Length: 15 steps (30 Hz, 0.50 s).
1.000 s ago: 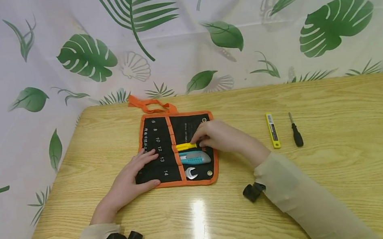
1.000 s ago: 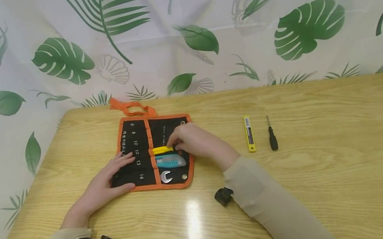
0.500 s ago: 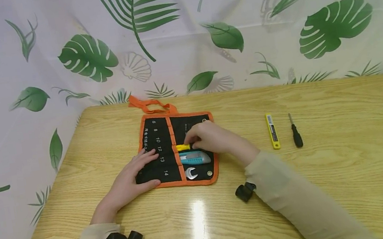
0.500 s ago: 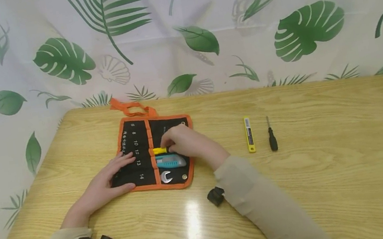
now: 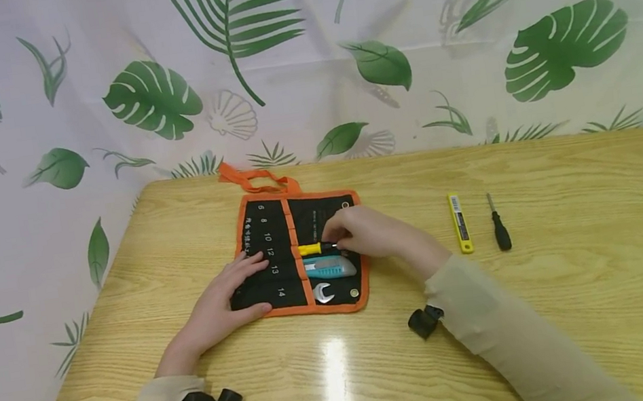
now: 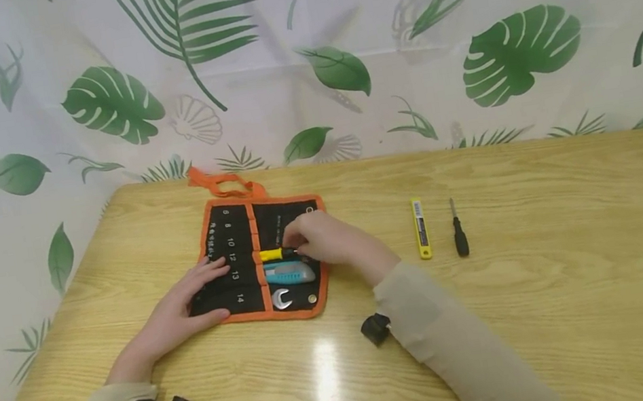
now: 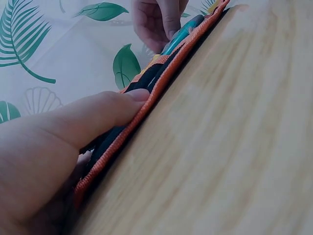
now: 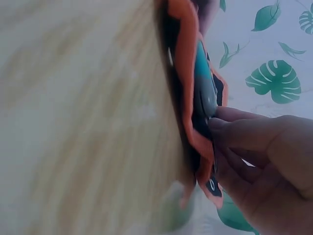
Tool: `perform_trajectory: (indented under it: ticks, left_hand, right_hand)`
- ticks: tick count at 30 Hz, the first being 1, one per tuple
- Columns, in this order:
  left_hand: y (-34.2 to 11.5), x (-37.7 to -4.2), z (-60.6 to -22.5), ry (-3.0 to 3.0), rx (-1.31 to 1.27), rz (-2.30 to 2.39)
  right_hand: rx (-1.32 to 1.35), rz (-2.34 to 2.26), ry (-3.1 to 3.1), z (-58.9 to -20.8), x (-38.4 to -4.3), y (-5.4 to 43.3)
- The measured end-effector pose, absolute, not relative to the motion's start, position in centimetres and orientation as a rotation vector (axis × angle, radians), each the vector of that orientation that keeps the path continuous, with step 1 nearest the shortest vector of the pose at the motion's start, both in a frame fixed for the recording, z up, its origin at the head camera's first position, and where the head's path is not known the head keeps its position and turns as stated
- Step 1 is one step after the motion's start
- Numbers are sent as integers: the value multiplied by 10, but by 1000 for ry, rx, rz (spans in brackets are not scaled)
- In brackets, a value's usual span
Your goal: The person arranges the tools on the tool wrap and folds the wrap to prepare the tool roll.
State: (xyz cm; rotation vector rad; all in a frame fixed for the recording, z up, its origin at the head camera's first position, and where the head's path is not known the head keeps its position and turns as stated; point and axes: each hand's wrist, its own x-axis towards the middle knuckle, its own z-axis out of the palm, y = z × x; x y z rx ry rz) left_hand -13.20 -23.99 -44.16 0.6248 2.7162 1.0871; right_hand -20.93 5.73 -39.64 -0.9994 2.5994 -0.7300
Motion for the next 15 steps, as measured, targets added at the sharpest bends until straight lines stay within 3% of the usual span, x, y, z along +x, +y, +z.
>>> perform_trajectory:
  ticks: [15]
  left_hand:
    - [-239,-132,-439,2715,615,1097]
  right_hand:
    - [-925,-685,2647,-392,-208,86]
